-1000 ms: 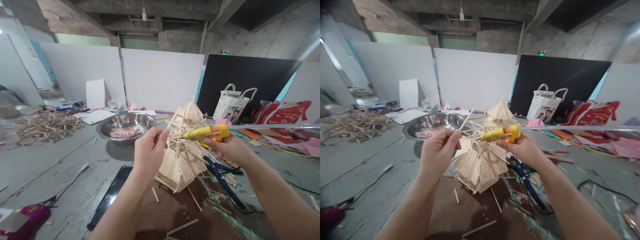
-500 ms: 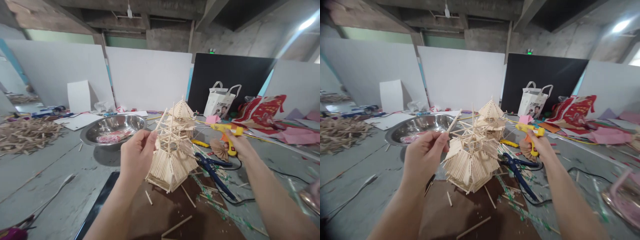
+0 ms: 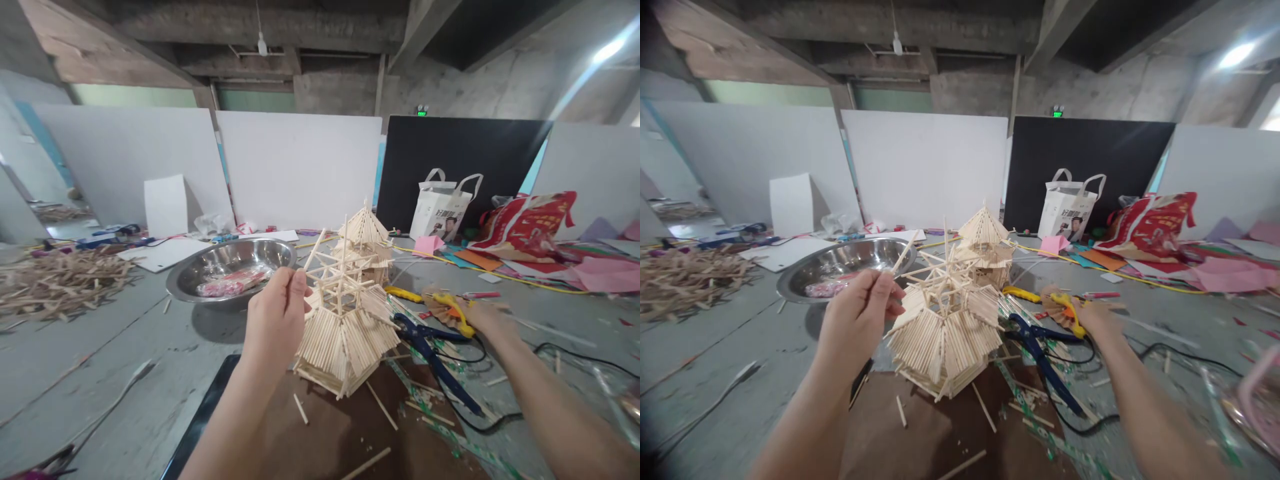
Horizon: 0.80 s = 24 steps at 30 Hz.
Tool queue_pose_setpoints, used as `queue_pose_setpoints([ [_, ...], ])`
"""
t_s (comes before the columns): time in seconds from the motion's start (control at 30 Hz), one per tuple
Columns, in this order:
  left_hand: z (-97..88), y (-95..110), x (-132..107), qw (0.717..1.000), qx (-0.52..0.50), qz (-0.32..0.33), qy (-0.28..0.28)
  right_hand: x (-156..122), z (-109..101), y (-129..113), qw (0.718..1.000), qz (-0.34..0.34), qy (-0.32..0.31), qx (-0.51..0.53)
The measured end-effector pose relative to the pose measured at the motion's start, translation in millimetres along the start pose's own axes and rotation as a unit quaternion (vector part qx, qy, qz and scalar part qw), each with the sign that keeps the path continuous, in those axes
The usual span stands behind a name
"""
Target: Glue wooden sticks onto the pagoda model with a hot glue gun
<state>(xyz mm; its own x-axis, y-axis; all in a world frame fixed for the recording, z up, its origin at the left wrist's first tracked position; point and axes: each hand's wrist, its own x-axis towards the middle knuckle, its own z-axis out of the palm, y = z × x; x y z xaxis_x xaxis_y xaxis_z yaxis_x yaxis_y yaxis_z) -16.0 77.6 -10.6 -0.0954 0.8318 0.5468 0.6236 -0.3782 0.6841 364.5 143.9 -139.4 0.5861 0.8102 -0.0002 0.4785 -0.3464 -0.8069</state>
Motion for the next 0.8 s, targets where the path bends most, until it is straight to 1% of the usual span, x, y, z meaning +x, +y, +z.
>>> queue_pose_setpoints([
  [0.07,1.6,-3.9,1.5,1.000,0.000,-0.001,-0.013,-4.3,-7.4,-12.7,0.997,-0.011,0.025,-0.067],
  [0.1,2.5,-5.6,2.2,1.000,0.001,-0.001,-0.021,-8.5,-9.2,-21.2,0.995,-0.027,0.025,-0.091],
  [0.17,4.6,-8.3,3.1,0.999,0.000,0.001,-0.038,-20.6,-6.9,-41.6,0.990,-0.096,-0.010,-0.107],
  [0.27,7.5,-10.2,2.9,0.998,-0.002,0.013,-0.063,-42.7,11.9,-73.9,0.970,-0.207,-0.092,-0.086],
  [0.33,9.0,-10.9,2.2,0.997,0.001,0.027,-0.071,-54.6,30.6,-91.1,0.945,-0.280,-0.157,-0.057],
  [0.4,10.0,-11.4,1.4,0.996,0.009,0.039,-0.075,-61.1,49.6,-102.1,0.922,-0.325,-0.207,-0.025],
  [0.5,10.5,-12.0,1.0,0.996,0.027,0.041,-0.080,-61.0,71.9,-107.5,0.911,-0.339,-0.234,-0.010],
  [0.6,10.9,-12.5,1.5,0.995,0.037,0.040,-0.083,-56.1,83.2,-105.8,0.911,-0.339,-0.234,-0.016],
  [0.7,12.0,-12.8,2.3,0.995,0.040,0.044,-0.084,-54.7,84.1,-103.9,0.916,-0.337,-0.216,-0.029],
  [0.8,12.9,-12.7,3.0,0.994,0.046,0.050,-0.083,-60.0,77.0,-103.8,0.920,-0.336,-0.198,-0.046],
])
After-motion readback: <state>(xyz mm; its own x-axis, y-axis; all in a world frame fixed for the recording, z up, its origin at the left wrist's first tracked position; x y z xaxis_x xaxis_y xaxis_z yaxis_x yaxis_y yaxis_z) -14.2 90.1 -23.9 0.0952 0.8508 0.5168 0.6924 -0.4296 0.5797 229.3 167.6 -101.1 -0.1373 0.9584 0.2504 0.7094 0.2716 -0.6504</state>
